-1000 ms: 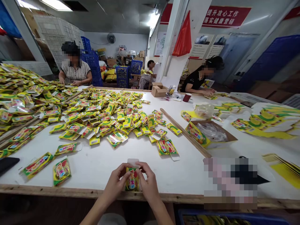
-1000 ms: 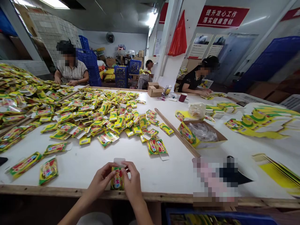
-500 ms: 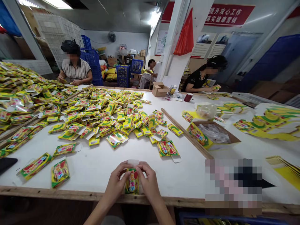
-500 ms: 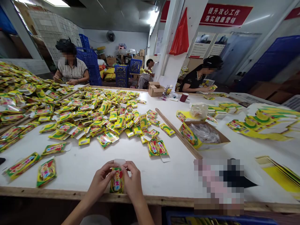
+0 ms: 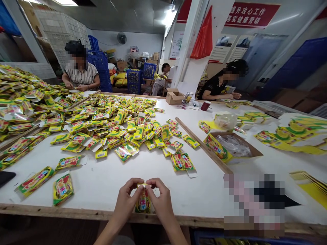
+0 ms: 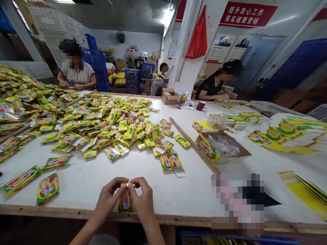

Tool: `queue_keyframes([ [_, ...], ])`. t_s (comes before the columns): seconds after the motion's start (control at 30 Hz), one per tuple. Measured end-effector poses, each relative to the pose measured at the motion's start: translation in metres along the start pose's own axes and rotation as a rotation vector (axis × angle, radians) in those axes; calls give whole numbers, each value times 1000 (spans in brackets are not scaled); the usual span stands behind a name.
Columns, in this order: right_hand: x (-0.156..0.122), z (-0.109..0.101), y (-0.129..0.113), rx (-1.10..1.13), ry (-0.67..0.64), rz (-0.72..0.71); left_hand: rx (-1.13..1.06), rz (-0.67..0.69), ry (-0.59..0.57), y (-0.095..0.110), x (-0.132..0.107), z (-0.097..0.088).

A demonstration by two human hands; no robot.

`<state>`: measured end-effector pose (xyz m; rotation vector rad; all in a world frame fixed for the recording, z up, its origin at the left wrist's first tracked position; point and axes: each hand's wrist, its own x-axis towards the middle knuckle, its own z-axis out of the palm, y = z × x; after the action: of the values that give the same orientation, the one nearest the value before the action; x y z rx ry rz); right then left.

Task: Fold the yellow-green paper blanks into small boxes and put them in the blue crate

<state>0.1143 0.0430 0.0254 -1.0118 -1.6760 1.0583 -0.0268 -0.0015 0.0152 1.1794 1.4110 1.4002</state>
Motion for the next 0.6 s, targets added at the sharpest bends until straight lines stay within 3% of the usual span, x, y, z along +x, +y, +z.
queue_keyframes([
  [0.27,9,0,0,11,-23,89,-70,-74,32,-6,7,-1],
  [0.5,-5,6,5,165,-83,126,28,5,-24,-6,-2,-3],
  [0.6,-12,-18,-2,61,4,88,73,20,-56,-5,-5,-5],
])
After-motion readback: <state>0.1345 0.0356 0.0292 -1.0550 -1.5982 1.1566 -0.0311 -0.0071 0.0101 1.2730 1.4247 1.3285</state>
